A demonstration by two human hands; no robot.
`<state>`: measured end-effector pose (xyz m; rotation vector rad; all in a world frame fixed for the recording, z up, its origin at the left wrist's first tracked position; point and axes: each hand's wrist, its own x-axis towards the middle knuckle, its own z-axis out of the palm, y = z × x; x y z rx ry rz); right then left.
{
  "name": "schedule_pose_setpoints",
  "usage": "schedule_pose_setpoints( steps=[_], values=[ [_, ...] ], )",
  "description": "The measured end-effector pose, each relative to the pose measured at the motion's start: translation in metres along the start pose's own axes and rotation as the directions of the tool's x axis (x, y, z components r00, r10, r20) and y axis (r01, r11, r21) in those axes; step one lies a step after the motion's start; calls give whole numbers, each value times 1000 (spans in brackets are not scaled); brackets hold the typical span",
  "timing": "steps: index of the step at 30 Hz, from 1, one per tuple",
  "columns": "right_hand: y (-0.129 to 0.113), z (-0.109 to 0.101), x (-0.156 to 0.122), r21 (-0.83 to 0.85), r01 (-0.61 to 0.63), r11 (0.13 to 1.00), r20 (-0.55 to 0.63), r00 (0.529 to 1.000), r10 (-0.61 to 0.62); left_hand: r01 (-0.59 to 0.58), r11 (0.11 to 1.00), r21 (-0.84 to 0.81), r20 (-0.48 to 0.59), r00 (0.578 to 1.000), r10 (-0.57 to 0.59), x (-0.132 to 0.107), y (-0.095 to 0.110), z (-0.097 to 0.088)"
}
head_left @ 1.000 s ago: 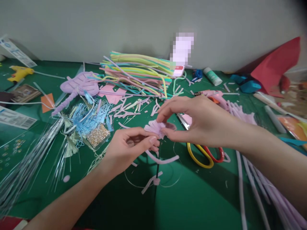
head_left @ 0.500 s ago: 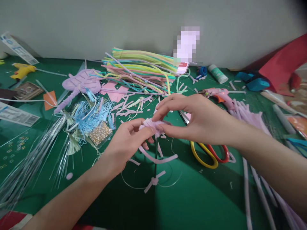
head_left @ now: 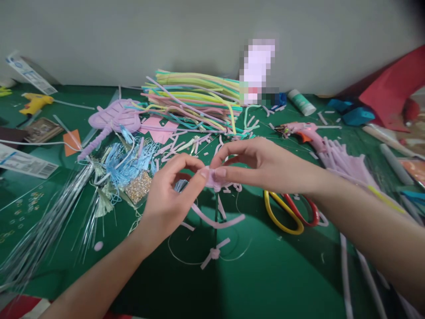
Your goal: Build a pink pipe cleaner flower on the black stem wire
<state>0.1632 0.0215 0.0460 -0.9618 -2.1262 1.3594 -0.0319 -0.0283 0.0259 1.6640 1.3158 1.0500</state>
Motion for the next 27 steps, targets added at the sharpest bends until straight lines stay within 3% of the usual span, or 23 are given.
schedule_pose_setpoints(
  steps=[11,19,27],
  values=[
    [6,4,1,53,-44,998,10,999,43,14,999,29,-32,999,-13,0,2,0],
    [13,6,-2,213,-45,976,10,999,44,4,1000,-15,-15,1000,-4,4,-4,-6],
    [19,9,-8,83,-40,996,-148,988,52,2,999,-41,9,1000,-2,7,-7,-8]
  ],
)
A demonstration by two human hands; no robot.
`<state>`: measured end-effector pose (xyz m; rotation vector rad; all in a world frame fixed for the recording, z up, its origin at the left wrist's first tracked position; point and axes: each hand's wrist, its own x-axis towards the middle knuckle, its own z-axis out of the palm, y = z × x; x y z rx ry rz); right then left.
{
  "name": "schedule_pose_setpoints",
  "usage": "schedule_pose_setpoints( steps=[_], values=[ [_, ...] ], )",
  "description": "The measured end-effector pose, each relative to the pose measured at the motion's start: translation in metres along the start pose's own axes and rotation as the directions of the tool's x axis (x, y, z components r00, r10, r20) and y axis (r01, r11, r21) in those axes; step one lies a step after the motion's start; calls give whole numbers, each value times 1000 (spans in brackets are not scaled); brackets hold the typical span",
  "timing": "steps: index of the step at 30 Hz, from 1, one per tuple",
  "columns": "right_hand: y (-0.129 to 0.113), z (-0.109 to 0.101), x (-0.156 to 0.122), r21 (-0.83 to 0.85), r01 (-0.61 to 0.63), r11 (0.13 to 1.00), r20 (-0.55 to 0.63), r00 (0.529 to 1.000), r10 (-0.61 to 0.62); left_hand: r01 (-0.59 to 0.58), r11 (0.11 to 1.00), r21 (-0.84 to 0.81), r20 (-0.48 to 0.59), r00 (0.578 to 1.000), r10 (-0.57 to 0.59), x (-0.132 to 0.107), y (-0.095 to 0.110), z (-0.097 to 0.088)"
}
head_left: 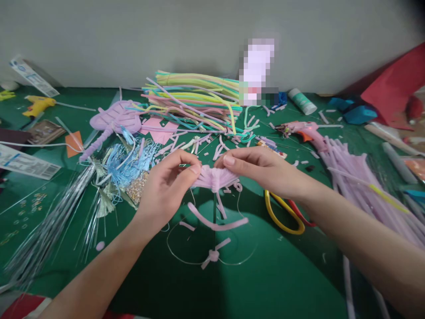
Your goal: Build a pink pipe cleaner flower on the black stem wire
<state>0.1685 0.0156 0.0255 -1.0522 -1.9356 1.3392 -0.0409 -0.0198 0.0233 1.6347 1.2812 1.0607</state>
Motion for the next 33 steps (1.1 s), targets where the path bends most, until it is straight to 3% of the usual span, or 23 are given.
schedule_pose_setpoints(
  steps=[3,7,12,16,19,24,27,30,33],
  values=[
    [3,2,-1,17,-7,1000,-2,1000,7,-20,1000,-8,24,1000,20,1,-1,0],
    [6,5,-1,169,-52,984,35,998,47,-1,998,-58,31,1000,3,2,-6,-1],
    [9,8,2,356,-149,922,126,986,111,96,961,-258,121,990,-66,4,-13,1],
    [10,12,5,593,-238,769,179,970,163,335,792,-511,280,936,-216,7,-11,5],
    [9,16,6,737,-264,622,144,961,238,456,627,-632,319,890,-325,10,-11,7],
    [8,21,4,831,-320,456,125,904,408,435,487,-757,268,887,-376,13,-18,6],
    [8,24,2,784,-506,360,301,816,492,403,407,-820,231,883,-408,14,-23,6],
    [10,29,0,709,-649,274,479,730,488,432,314,-846,271,854,-445,14,-22,7],
    [10,34,-2,785,-580,217,449,775,445,493,260,-830,325,807,-492,16,-18,7]
  ],
)
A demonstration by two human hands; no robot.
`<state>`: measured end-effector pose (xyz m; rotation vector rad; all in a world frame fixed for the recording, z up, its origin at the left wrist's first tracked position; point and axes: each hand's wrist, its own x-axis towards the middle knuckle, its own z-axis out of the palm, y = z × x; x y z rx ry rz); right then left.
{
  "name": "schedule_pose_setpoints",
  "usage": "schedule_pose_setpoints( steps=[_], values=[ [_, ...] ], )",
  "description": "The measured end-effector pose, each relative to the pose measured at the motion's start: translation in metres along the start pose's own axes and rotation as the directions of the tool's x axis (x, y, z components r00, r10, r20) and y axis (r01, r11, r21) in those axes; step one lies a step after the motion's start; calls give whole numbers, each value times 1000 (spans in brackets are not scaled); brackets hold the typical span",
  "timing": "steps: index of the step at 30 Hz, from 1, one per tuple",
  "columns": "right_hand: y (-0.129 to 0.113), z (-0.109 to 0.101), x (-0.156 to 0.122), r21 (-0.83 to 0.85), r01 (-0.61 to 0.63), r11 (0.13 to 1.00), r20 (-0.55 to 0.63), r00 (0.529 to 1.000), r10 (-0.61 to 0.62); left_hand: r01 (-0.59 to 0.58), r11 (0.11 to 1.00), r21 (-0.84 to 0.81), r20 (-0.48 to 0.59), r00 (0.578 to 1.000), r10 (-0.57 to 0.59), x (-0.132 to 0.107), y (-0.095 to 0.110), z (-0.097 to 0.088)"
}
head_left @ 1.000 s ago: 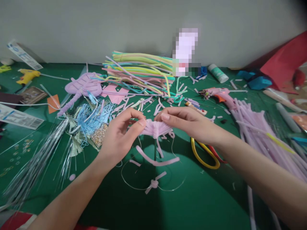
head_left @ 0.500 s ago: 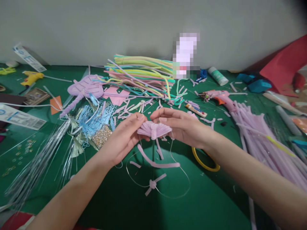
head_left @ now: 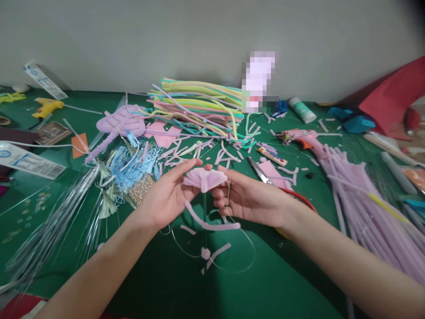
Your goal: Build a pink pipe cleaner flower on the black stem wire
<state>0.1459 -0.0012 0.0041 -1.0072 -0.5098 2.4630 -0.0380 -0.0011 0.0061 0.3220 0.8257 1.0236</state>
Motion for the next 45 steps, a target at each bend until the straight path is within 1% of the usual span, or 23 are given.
schedule_pose_setpoints(
  steps=[1,3,5,7,10,12,14,15,17,18,20,23,26,28,31,34,36,38,40,41,42,43,45],
  values=[
    [1,1,-1,35,23,999,-2,1000,-23,4,1000,2,-19,1000,-4,0,1,1],
    [2,3,-2,86,37,996,-13,999,-36,-24,1000,19,-39,999,25,-1,1,1],
    [1,6,-4,117,34,993,-25,999,-31,-54,998,44,-29,998,55,-1,1,-1],
    [0,10,-5,146,44,988,-32,999,-40,-50,997,65,6,999,50,-2,0,-4],
    [-2,16,-4,181,92,979,-34,996,-87,-51,995,90,69,997,45,-3,2,-7],
    [-6,19,-4,181,131,975,-42,991,-125,-64,987,146,117,992,47,-3,9,-5],
    [-14,22,-5,152,185,971,-36,983,-181,-77,966,249,179,983,33,-4,23,1],
    [-18,24,-6,132,218,967,-24,976,-216,-80,946,314,228,974,7,-4,32,6],
    [-29,28,-10,101,287,953,11,957,-290,-70,888,455,291,954,-74,-5,52,18],
    [-35,30,-12,89,316,945,29,947,-320,-94,854,512,329,940,-94,-5,61,25],
    [-44,35,-19,59,360,931,52,930,-363,-188,770,610,414,904,-107,-4,75,40],
    [-53,39,-30,-5,415,910,58,909,-414,-317,642,698,499,858,-119,-1,81,60],
    [-54,37,-41,-68,474,878,34,880,-473,-408,532,742,536,838,-105,1,77,73],
    [-54,33,-48,-121,493,862,15,869,-495,-431,465,773,535,838,-112,1,73,78],
    [-55,30,-57,-223,507,832,-37,849,-527,-423,365,829,493,861,-123,-1,70,84],
    [-58,29,-62,-367,535,761,-87,795,-601,-416,279,865,456,885,-95,-1,68,89],
    [-60,29,-64,-470,556,685,-91,742,-664,-413,250,876,442,894,-74,0,66,90],
    [-61,29,-64,-548,569,613,-89,689,-719,-419,251,872,444,895,-47,3,65,89],
    [-60,28,-63,-563,579,590,-109,655,-747,-431,265,863,454,891,-29,6,64,87],
    [-60,28,-62,-544,581,606,-131,654,-745,-436,274,857,460,887,-27,7,63,86],
    [-59,27,-61,-508,580,636,-152,667,-730,-440,282,852,466,884,-27,8,63,85],
    [-58,26,-60,-460,577,675,-166,691,-704,-445,291,847,472,881,-28,9,63,84],
    [-57,24,-58,-354,545,761,-174,761,-626,-466,315,827,496,868,-19,9,63,83]
  ],
)
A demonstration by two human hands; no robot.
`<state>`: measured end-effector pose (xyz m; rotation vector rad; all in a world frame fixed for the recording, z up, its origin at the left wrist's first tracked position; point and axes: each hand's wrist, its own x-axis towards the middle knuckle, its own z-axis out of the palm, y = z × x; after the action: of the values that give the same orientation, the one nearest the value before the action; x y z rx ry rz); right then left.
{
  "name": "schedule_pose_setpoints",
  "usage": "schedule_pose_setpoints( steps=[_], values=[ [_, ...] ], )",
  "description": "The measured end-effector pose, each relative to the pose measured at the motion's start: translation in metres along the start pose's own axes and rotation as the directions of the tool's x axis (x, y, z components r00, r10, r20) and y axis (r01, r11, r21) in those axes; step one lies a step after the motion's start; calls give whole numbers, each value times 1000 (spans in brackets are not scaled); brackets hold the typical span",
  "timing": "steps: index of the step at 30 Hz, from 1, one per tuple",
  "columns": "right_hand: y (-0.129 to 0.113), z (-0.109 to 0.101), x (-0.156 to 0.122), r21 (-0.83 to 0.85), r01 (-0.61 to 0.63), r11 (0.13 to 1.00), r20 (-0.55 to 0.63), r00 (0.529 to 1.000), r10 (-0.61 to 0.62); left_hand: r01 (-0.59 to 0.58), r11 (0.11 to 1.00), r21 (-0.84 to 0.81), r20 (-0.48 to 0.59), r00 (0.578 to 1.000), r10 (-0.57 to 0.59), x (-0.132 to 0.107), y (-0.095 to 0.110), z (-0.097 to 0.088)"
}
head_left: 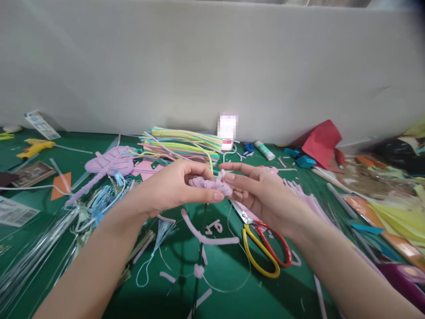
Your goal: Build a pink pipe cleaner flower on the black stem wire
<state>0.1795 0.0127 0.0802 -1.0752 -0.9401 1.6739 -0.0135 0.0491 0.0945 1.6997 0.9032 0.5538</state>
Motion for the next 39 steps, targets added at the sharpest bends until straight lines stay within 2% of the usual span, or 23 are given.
schedule_pose_setpoints(
  steps=[2,4,9,12,16,19,22,33,36,39],
  values=[
    [4,-1,1,76,-90,993,64,994,85,-21,1000,-16,3,1000,21,0,0,0],
    [6,-2,1,121,-132,984,98,988,121,-11,1000,-10,12,1000,11,0,1,0],
    [5,-4,0,122,-110,986,20,994,108,23,996,82,-22,1000,-21,-1,3,2],
    [4,-6,0,142,-101,985,33,995,97,-12,999,29,11,1000,12,-3,3,-2],
    [10,-9,0,161,-180,970,109,981,163,-18,1000,-18,88,996,20,-4,-2,-9],
    [15,-11,1,122,-289,949,184,947,265,-21,999,-24,102,994,23,-3,-5,-11],
    [20,-14,3,100,-328,939,249,922,296,-17,1000,-21,110,994,20,-2,-6,-9],
    [21,-19,5,113,-274,955,185,950,251,-18,1000,23,119,993,15,0,-5,-7],
    [19,-18,4,118,-207,971,97,976,196,-13,1000,5,117,993,12,-1,-3,-6],
    [21,-18,2,101,-88,991,-19,996,90,-7,999,-34,65,998,9,0,-2,-5]
  ],
)
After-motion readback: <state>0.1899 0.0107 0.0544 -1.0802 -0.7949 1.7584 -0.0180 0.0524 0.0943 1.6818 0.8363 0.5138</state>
